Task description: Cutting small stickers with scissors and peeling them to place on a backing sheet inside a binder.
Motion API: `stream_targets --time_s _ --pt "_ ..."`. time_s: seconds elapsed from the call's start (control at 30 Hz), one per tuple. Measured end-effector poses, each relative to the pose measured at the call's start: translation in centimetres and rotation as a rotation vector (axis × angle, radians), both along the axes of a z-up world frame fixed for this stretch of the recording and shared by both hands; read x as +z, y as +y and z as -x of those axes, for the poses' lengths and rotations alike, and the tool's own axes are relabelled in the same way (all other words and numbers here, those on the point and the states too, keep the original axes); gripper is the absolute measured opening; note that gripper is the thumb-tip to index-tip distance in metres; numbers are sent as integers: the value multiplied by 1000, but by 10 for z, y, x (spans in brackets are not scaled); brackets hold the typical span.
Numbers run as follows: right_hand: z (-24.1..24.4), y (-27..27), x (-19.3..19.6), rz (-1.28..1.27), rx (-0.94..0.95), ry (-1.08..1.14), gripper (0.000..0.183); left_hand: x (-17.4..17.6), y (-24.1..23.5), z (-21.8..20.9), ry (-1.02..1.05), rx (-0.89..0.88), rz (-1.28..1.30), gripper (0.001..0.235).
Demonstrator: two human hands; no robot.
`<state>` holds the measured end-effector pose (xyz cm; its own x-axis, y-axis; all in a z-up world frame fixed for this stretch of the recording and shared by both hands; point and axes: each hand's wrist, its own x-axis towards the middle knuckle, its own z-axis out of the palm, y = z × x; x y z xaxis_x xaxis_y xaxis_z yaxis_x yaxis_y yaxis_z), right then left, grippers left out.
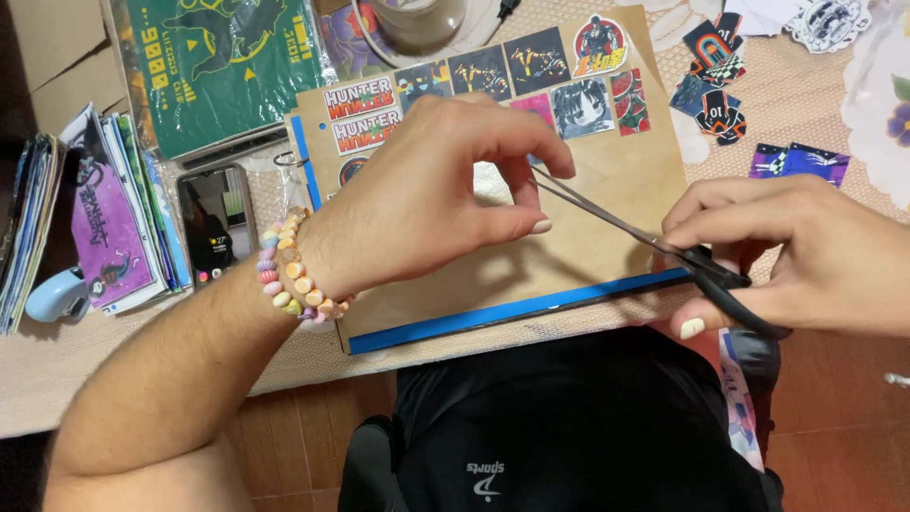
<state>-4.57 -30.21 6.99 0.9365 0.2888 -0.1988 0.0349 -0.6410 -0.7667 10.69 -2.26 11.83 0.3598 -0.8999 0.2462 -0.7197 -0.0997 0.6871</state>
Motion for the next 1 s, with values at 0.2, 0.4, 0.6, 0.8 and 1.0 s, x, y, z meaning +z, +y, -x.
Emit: stream_targets --time_s 0.2,0.4,0.6,0.8,1.0 --pt "0 0 0 -7 -26 19 47 1 -1 0 19 5 -11 25" --pt "1 -1 -1 -2 -20 1 48 2 0 -1 77 54 -57 24" --pt "2 -1 -2 -45 -29 12 46 1 0 -2 113 31 -36 26" --pt "2 0 -1 -34 -45 29 46 0 0 -2 133 24 -11 26" --pt "4 -2 -4 -41 -17 -44 48 -2 2 -1 168 -7 -18 42"
